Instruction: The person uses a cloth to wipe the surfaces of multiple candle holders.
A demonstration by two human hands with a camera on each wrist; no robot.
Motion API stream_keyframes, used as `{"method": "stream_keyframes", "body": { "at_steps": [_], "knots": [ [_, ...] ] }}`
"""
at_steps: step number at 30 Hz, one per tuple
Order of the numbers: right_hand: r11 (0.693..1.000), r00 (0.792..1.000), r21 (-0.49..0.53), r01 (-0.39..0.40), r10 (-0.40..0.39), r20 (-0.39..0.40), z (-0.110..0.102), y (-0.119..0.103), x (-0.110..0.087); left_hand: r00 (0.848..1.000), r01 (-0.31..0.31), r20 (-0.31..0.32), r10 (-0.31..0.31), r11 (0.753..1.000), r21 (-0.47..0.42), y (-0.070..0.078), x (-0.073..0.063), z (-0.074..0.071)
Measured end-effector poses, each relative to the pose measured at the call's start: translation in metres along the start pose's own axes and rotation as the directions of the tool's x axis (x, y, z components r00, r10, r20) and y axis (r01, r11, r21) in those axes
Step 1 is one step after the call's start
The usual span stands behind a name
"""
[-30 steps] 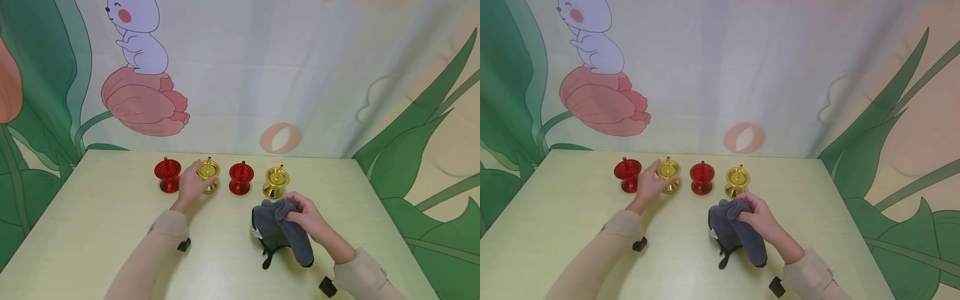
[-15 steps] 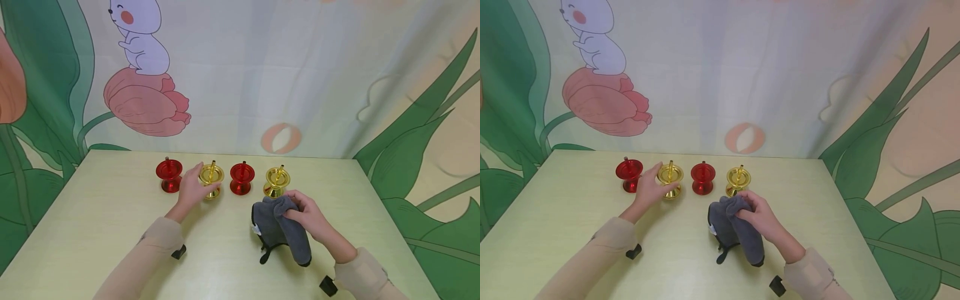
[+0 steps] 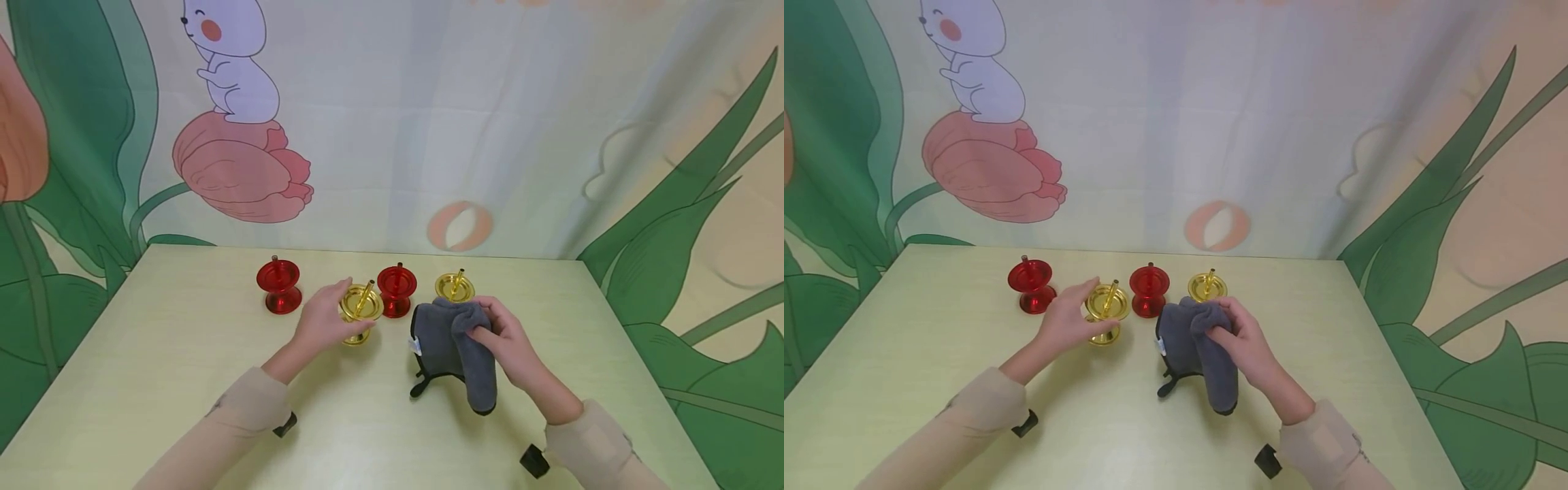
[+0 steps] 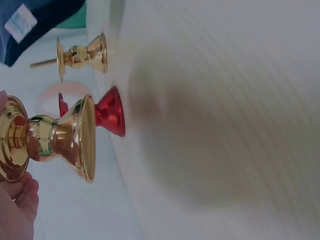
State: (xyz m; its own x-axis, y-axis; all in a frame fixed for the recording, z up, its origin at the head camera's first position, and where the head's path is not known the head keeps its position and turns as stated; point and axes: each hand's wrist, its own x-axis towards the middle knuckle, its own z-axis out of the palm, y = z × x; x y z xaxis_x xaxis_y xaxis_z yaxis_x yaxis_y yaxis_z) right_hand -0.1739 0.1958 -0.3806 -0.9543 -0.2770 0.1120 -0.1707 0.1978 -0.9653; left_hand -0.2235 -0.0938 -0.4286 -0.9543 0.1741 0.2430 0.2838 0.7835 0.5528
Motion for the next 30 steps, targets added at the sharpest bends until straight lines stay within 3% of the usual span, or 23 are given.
{"method": "stream_keyframes", "body": {
  "at_steps": [12,20,30],
  "knots": [
    [0.993,0.999,0.113,0.015,-0.011,-0.038,0.002,-0.002,0.009,0.988,-0.070,0.143,0.066,0.997,0.026,0.031,-0.016,-0.007],
    [0.980,0.995,0.174,0.101,-0.097,-0.031,0.011,-0.009,0.015,0.974,-0.106,0.205,0.091,0.992,0.062,0.053,-0.024,-0.010],
    [0.983,0.989,0.149,0.112,-0.124,0.076,0.031,-0.009,0.017,0.972,-0.177,0.177,0.157,0.979,0.101,0.074,-0.032,-0.005]
  ]
}}
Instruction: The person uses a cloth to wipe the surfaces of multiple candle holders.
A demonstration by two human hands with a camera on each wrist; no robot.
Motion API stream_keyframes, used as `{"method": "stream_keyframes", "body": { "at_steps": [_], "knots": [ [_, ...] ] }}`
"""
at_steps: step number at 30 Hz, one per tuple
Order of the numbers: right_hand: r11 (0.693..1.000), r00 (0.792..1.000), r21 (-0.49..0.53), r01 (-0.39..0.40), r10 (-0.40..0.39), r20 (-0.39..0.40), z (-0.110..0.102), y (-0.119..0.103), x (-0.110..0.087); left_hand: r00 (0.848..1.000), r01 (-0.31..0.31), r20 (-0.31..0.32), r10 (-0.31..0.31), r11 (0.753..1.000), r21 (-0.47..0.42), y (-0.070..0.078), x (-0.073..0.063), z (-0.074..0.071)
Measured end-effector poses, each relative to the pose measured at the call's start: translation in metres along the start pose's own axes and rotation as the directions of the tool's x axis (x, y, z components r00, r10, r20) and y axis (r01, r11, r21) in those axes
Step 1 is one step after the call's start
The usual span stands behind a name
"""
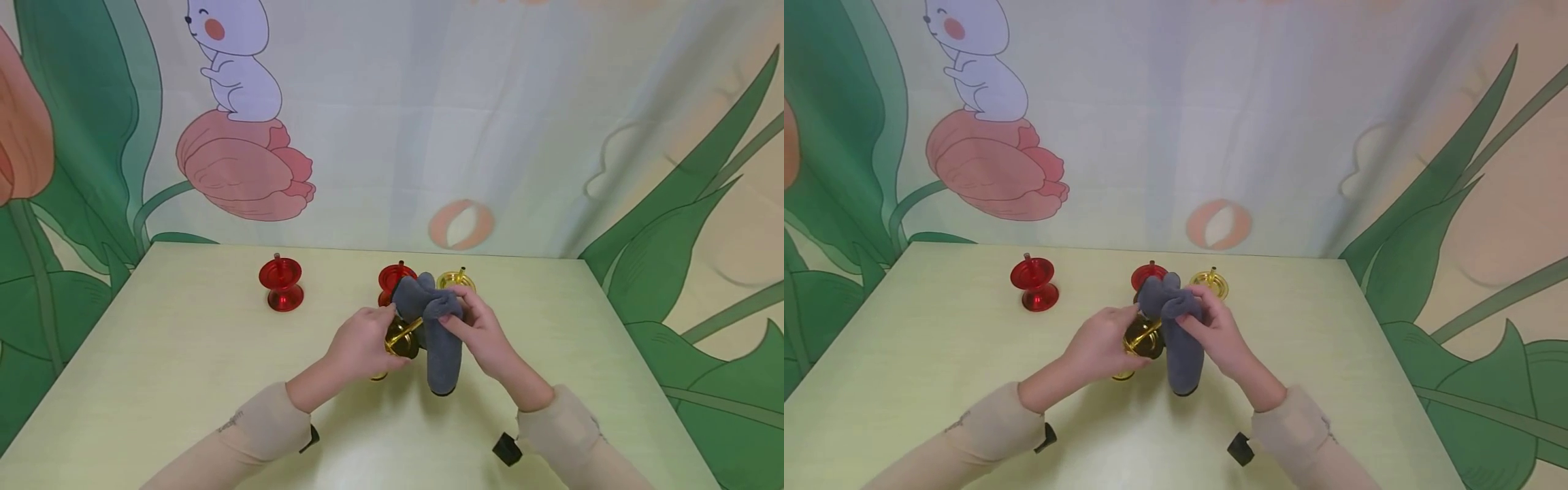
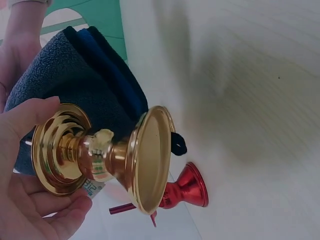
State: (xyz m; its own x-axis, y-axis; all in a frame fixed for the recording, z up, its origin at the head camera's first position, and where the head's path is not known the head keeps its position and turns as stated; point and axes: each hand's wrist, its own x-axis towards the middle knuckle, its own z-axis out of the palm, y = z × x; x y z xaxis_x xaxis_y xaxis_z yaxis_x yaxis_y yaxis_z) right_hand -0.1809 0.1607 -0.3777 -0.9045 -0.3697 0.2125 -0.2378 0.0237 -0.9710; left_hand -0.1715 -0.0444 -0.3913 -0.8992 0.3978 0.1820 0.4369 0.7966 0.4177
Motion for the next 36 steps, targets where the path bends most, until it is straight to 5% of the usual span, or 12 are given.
{"method": "stream_keyframes", "body": {
  "at_steps": [10,17,24,31,36],
  "knots": [
    [0.987,0.997,-0.151,-0.061,0.067,0.035,0.012,0.008,-0.001,0.998,-0.048,-0.032,0.051,0.997,0.066,0.009,-0.002,-0.001],
    [0.943,0.993,-0.316,-0.102,0.076,-0.093,0.018,0.013,-0.003,0.987,-0.104,-0.103,0.122,0.980,0.169,0.008,-0.007,0.004],
    [0.968,0.979,-0.250,-0.030,-0.022,-0.204,0.020,0.013,-0.005,0.958,-0.122,-0.241,0.154,0.983,0.140,0.005,-0.011,0.007],
    [0.981,0.983,-0.195,0.002,-0.037,-0.180,0.020,0.013,-0.007,0.959,-0.132,-0.241,0.147,0.988,0.075,-0.001,-0.012,0.009],
    [0.988,0.982,-0.148,-0.032,0.004,-0.189,0.017,0.008,-0.005,0.943,-0.156,-0.279,0.179,0.982,0.102,-0.003,-0.013,0.006]
  ]
}}
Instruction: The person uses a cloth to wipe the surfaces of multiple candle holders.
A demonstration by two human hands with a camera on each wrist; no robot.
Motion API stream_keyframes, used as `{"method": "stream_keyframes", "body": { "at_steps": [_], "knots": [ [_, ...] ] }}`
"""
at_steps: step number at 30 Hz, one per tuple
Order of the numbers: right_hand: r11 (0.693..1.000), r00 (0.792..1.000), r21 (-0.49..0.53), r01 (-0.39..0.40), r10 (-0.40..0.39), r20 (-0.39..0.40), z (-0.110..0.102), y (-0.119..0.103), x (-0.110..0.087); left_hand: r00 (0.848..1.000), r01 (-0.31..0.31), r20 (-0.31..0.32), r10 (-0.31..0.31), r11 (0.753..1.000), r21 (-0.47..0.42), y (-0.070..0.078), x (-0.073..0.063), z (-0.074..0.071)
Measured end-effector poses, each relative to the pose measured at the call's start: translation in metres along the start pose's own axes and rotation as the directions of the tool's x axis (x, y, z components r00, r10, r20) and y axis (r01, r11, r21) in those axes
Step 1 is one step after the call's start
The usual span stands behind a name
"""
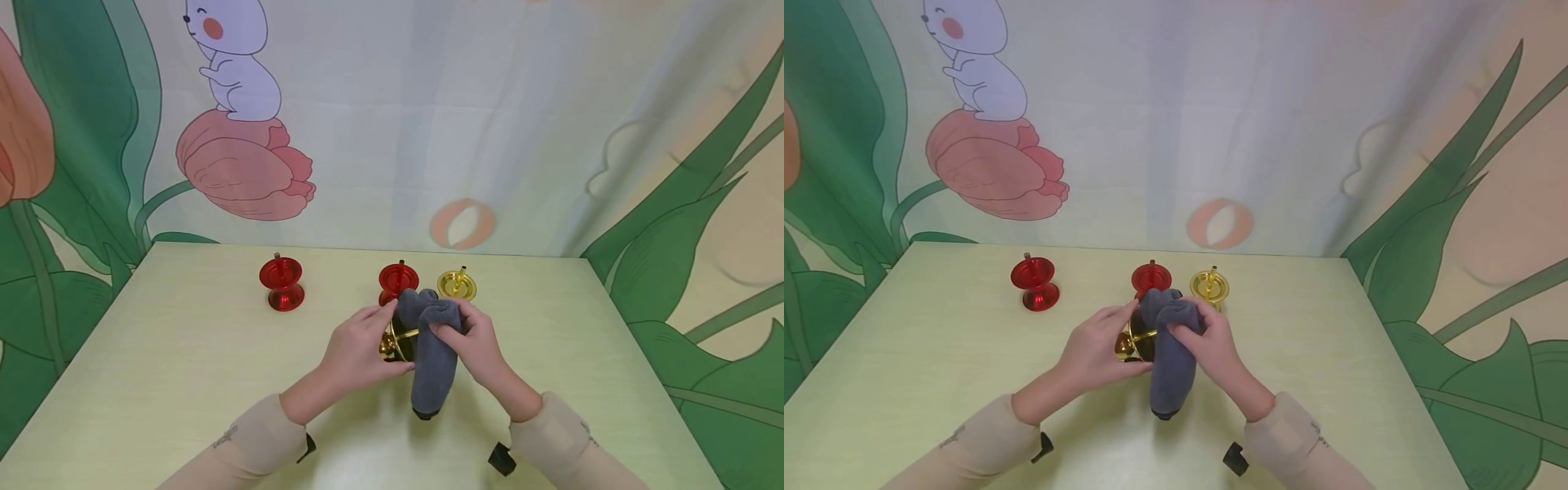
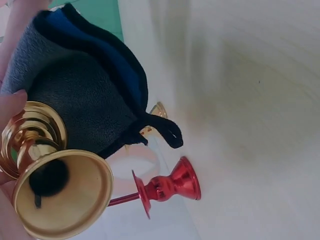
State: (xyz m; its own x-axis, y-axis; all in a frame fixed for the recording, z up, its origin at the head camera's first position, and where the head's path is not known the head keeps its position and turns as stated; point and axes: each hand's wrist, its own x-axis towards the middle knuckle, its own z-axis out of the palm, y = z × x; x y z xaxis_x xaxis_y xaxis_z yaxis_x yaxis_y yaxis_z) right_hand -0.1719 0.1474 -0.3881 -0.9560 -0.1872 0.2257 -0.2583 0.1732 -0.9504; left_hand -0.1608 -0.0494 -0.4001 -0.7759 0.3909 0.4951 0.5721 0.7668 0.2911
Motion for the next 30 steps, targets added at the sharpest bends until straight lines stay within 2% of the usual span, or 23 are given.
{"method": "stream_keyframes", "body": {
  "at_steps": [4,9,11,15,18,21,25,30],
  "knots": [
    [1.000,0.999,0.017,0.010,-0.009,-0.044,-0.004,-0.006,0.005,0.999,-0.034,-0.028,0.036,0.998,0.053,0.000,0.000,-0.003],
    [0.999,0.996,-0.002,0.049,-0.049,-0.070,-0.003,-0.013,0.010,0.999,-0.051,0.010,0.050,0.998,0.047,0.004,0.001,-0.004],
    [0.999,0.998,-0.005,0.052,-0.052,-0.046,0.000,-0.014,0.011,0.999,-0.047,0.020,0.046,0.998,0.035,0.007,0.001,-0.005],
    [0.997,0.998,-0.043,0.065,-0.065,0.023,0.005,-0.013,0.011,0.999,-0.051,-0.002,0.051,0.998,0.036,0.009,0.003,-0.004],
    [0.986,0.994,-0.136,0.099,-0.092,0.056,0.006,-0.013,0.009,0.999,-0.034,-0.008,0.034,0.999,0.035,0.009,0.004,-0.004],
    [0.964,0.988,-0.226,0.139,-0.119,0.102,0.006,-0.014,0.008,1.000,0.015,0.000,-0.015,1.000,0.005,0.007,0.004,-0.006],
    [0.925,0.962,-0.296,0.238,-0.184,0.200,0.003,-0.012,0.007,0.997,0.080,0.025,-0.079,0.996,-0.049,0.003,0.004,-0.007],
    [0.833,0.898,-0.369,0.411,-0.301,0.320,-0.001,-0.010,0.005,0.990,0.123,0.073,-0.117,0.990,-0.076,-0.002,0.004,-0.010]
  ]
}}
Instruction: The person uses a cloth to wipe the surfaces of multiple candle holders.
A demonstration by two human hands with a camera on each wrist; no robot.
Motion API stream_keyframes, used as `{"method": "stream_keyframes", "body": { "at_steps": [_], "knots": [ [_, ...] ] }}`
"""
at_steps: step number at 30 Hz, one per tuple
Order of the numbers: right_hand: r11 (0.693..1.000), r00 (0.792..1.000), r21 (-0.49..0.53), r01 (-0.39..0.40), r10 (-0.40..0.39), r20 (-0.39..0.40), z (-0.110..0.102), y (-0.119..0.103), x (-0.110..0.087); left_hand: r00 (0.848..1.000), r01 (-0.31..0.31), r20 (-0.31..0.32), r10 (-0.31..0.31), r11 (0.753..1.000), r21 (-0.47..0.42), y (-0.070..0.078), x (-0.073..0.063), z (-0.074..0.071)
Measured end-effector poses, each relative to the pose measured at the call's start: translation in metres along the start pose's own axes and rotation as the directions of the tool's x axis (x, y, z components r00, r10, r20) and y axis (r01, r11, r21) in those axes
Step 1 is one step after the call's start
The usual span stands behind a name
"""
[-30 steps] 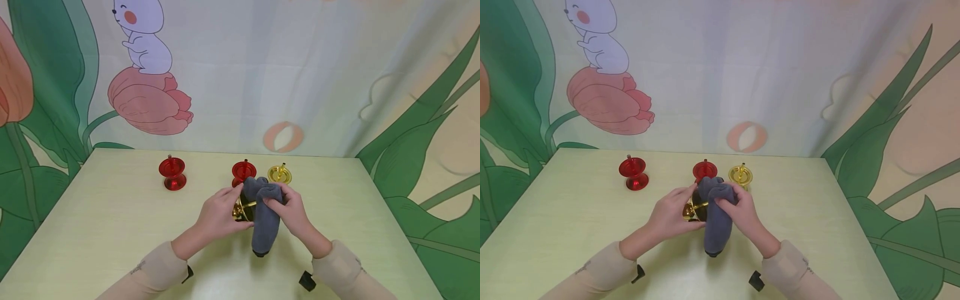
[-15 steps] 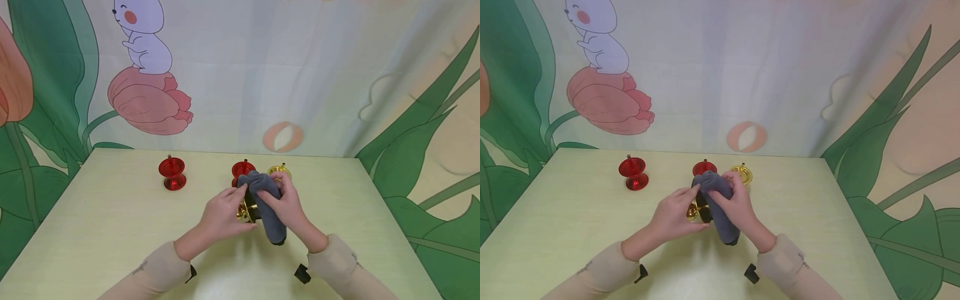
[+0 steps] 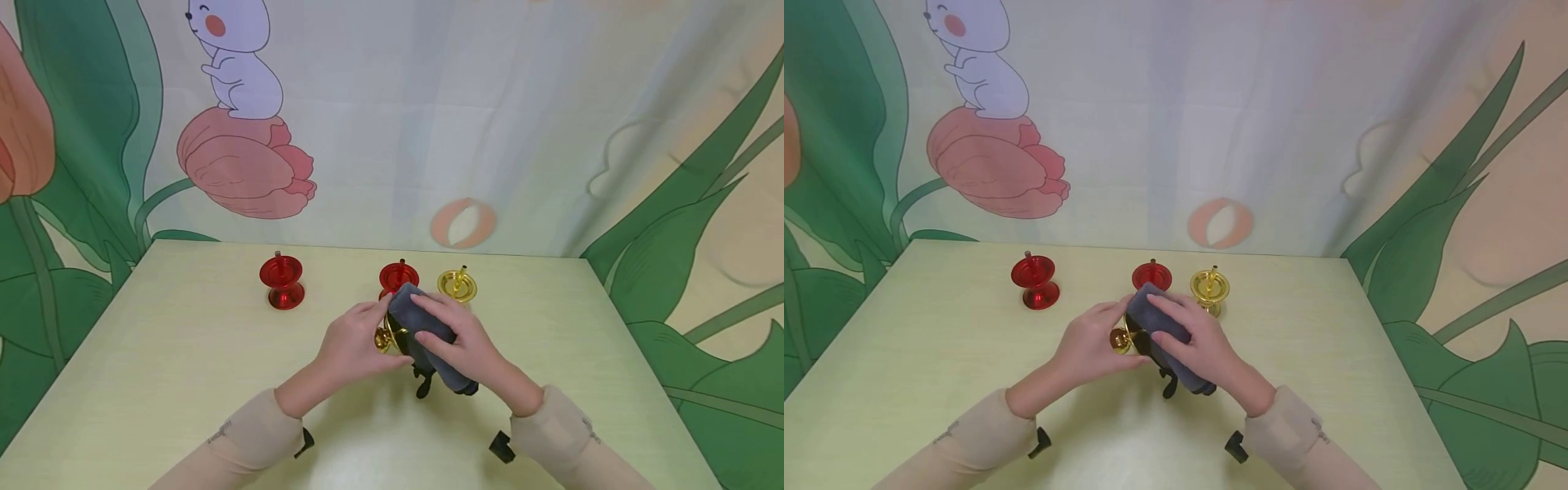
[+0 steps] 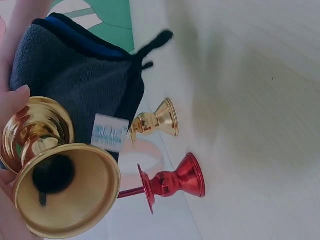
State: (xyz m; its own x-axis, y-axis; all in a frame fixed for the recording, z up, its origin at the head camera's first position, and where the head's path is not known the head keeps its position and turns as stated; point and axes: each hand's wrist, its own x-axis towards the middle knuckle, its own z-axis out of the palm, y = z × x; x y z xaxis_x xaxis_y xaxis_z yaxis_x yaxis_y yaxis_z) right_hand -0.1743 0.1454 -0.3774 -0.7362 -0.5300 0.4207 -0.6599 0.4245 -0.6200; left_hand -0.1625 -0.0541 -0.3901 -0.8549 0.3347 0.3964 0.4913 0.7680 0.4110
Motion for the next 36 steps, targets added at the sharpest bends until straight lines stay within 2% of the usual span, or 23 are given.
{"method": "stream_keyframes", "body": {
  "at_steps": [5,9,12,14,15,17,19,21,22,24,32,34,36],
  "knots": [
    [0.989,0.994,-0.114,0.098,-0.091,0.065,-0.002,0.001,-0.002,0.999,-0.010,0.035,0.011,1.000,-0.020,-0.002,0.000,-0.003],
    [0.967,0.988,-0.211,0.143,-0.128,0.082,-0.003,0.001,-0.001,0.998,-0.039,0.057,0.039,0.999,0.002,-0.002,0.000,-0.004],
    [0.956,0.988,-0.257,0.144,-0.124,0.093,-0.003,0.000,-0.001,0.995,-0.090,0.054,0.086,0.994,0.063,-0.001,-0.001,-0.003],
    [0.955,0.990,-0.271,0.122,-0.097,0.103,-0.003,0.000,-0.001,0.988,-0.153,0.021,0.152,0.980,0.124,-0.001,-0.002,-0.002],
    [0.957,0.991,-0.271,0.102,-0.075,0.108,-0.003,0.000,-0.001,0.980,-0.193,-0.003,0.197,0.967,0.165,-0.001,-0.002,-0.001],
    [0.968,0.993,-0.247,0.045,-0.016,0.117,-0.003,0.000,-0.001,0.950,-0.280,-0.063,0.306,0.923,0.264,-0.001,-0.003,0.000],
    [0.982,0.990,-0.187,-0.036,0.060,0.128,-0.002,0.000,-0.001,0.901,-0.348,-0.124,0.415,0.865,0.363,0.000,-0.003,0.001],
    [0.987,0.982,-0.115,-0.113,0.129,0.139,-0.002,0.000,-0.001,0.855,-0.384,-0.168,0.492,0.815,0.434,0.001,-0.003,0.002],
    [0.986,0.977,-0.084,-0.144,0.155,0.145,-0.002,0.000,0.000,0.839,-0.390,-0.183,0.513,0.800,0.456,0.001,-0.004,0.003],
    [0.982,0.968,-0.038,-0.187,0.190,0.162,-0.003,0.000,0.000,0.826,-0.393,-0.199,0.528,0.791,0.469,0.002,-0.004,0.004],
    [0.969,0.939,-0.070,-0.235,0.245,0.242,-0.006,0.001,0.001,0.830,-0.396,-0.178,0.528,0.785,0.477,0.001,-0.006,0.011],
    [0.969,0.940,-0.082,-0.234,0.247,0.236,-0.006,0.001,0.001,0.842,-0.391,-0.176,0.511,0.801,0.454,0.001,-0.006,0.013],
    [0.970,0.949,-0.102,-0.219,0.236,0.211,-0.005,0.000,0.000,0.865,-0.382,-0.168,0.473,0.837,0.391,0.000,-0.006,0.015]
  ]
}}
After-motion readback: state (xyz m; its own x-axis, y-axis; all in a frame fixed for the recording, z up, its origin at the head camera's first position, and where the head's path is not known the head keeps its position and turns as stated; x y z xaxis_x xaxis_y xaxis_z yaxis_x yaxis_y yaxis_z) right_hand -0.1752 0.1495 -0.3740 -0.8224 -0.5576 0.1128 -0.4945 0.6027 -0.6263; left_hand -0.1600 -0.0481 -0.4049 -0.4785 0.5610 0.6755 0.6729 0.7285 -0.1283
